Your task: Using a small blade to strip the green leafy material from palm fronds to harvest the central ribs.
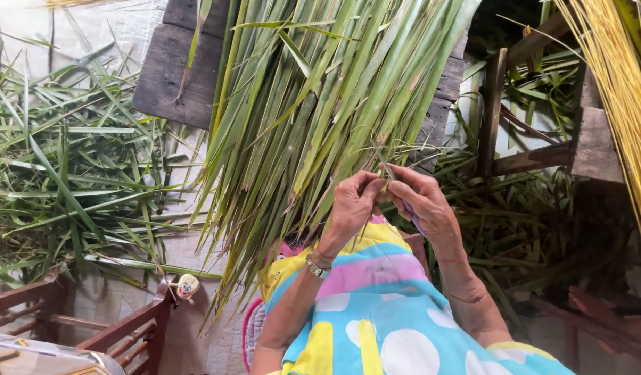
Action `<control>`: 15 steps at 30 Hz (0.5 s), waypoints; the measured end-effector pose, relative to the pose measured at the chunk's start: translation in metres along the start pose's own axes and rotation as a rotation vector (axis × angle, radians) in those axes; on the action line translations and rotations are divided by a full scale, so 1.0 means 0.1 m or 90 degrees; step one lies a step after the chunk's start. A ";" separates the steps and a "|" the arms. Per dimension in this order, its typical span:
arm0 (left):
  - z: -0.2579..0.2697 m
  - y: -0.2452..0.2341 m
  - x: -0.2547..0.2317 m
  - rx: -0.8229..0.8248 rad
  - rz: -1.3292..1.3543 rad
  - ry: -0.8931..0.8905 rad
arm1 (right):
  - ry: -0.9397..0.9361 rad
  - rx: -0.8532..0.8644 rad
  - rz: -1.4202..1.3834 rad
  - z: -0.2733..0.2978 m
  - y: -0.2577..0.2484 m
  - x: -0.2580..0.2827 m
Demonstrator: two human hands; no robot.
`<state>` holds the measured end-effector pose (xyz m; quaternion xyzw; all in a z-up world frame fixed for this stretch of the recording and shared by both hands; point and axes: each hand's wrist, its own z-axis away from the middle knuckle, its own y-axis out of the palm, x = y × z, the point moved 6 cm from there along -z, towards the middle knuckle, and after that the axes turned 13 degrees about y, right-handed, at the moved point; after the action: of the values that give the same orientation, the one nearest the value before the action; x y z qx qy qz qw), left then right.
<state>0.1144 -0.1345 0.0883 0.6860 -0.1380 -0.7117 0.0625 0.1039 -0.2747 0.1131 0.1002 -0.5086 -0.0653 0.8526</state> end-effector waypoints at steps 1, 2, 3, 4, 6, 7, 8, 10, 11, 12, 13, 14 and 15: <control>0.01 -0.03 0.04 -0.002 0.000 -0.004 | 0.005 0.000 0.000 -0.05 -0.03 -0.06; 0.01 -0.07 0.06 -0.001 -0.035 0.004 | 0.034 0.023 -0.035 -0.10 -0.05 -0.15; -0.01 -0.10 0.08 0.000 -0.070 0.015 | 0.061 0.048 -0.070 -0.17 -0.06 -0.22; -0.01 -0.13 0.11 -0.002 -0.070 0.014 | 0.063 0.048 -0.069 -0.22 -0.09 -0.24; 0.02 -0.16 0.22 0.021 -0.046 -0.023 | 0.063 0.084 -0.108 -0.30 -0.12 -0.29; 0.03 -0.16 0.21 0.020 -0.045 -0.024 | 0.064 0.084 -0.108 -0.35 -0.17 -0.32; 0.04 -0.17 0.20 0.023 -0.052 -0.030 | 0.050 0.080 -0.105 -0.40 -0.22 -0.34; 0.05 -0.17 0.24 0.024 -0.060 -0.038 | 0.038 0.077 -0.104 -0.43 -0.24 -0.36; 0.03 -0.19 0.27 0.011 -0.090 -0.025 | 0.045 0.079 -0.101 -0.40 -0.19 -0.36; 0.01 -0.20 0.30 -0.001 -0.121 -0.012 | 0.053 0.082 -0.098 -0.38 -0.15 -0.36; -0.01 -0.19 0.22 0.000 -0.120 -0.012 | 0.053 0.080 -0.098 -0.35 -0.11 -0.38; -0.04 -0.20 0.11 -0.003 -0.158 0.024 | 0.067 0.099 -0.103 -0.31 -0.04 -0.41; -0.06 -0.20 0.00 -0.006 -0.196 0.060 | 0.082 0.118 -0.108 -0.28 0.03 -0.44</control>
<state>0.1223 -0.1160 0.0828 0.7316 -0.0243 -0.6803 -0.0378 0.1074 -0.2599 0.0627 0.2252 -0.4461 -0.0836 0.8621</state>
